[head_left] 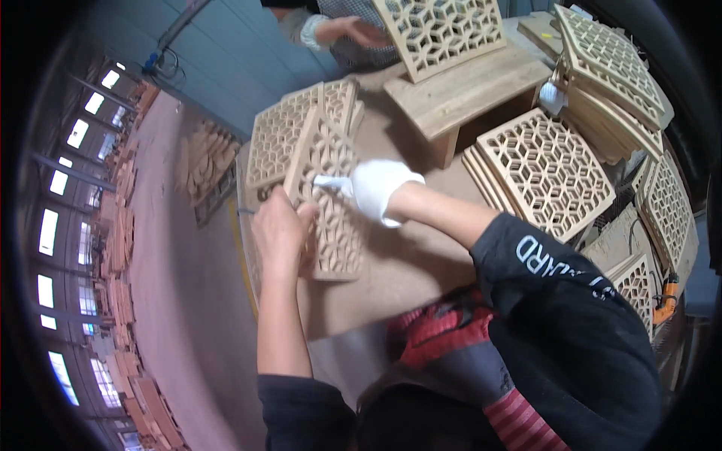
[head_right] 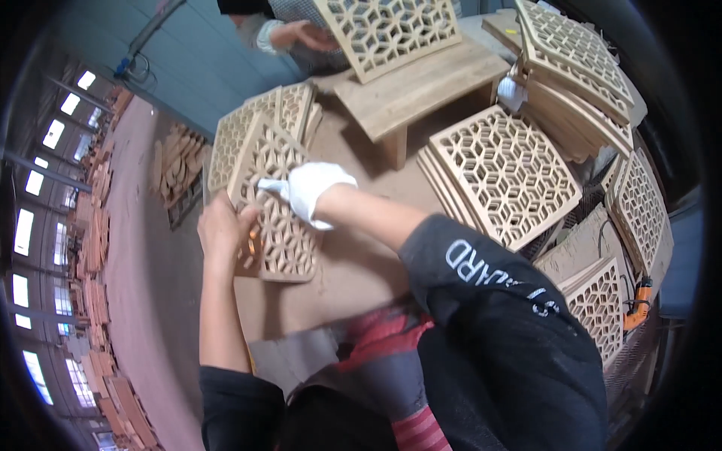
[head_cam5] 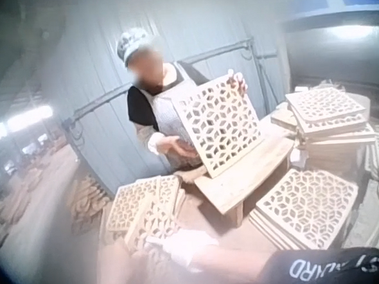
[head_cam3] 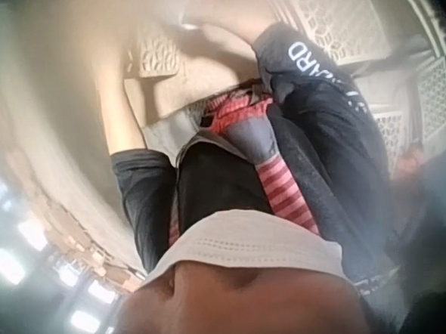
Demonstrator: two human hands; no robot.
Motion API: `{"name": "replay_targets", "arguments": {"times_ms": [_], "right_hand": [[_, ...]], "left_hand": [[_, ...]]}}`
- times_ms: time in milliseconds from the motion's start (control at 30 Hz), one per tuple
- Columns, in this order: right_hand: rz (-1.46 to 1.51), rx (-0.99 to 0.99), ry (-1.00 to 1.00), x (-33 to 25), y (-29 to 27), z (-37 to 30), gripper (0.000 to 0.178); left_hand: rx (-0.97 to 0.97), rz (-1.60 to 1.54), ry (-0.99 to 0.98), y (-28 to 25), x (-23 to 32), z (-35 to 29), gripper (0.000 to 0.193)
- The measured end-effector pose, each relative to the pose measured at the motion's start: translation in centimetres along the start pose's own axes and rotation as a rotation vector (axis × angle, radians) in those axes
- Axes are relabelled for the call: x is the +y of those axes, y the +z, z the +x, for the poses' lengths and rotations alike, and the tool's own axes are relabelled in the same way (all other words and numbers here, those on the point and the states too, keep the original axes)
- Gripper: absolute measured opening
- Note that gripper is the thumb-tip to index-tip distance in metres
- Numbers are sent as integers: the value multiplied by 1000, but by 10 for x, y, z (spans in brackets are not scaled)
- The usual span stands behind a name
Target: The person applies adhesive from a tool onto the edges and cutout regions of a decorative lattice wooden panel, fits components together, and wipes down edges of the screen structure.
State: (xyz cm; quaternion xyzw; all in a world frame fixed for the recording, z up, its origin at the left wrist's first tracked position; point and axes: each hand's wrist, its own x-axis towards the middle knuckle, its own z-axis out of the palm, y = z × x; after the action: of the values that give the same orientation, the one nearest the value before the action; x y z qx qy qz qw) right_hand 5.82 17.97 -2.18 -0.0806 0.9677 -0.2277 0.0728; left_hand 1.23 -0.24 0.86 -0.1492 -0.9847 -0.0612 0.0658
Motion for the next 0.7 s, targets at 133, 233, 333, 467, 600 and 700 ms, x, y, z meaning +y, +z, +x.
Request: {"name": "replay_targets", "arguments": {"times_ms": [133, 233, 333, 467, 600, 700], "right_hand": [[-46, -43, 0, -8, -11, -4, 48], [-104, -55, 45, -15, -26, -5, 36], [-62, -3, -7, -11, -31, -2, 33], [-81, -41, 3, -15, -27, -1, 33], [-11, 76, 5, -18, -13, 2, 42], [41, 49, 154, -5, -10, 16, 55]], "left_hand": [[-49, -1, -52, -13, 3, -5, 45], [-61, 0, -42, -12, 2, -1, 44], [-52, 33, -52, -7, -3, 3, 45], [-27, 56, -26, -7, -4, 4, 49], [-29, 37, -16, -10, -6, -2, 46], [-126, -37, 55, -11, -4, -2, 49]]}}
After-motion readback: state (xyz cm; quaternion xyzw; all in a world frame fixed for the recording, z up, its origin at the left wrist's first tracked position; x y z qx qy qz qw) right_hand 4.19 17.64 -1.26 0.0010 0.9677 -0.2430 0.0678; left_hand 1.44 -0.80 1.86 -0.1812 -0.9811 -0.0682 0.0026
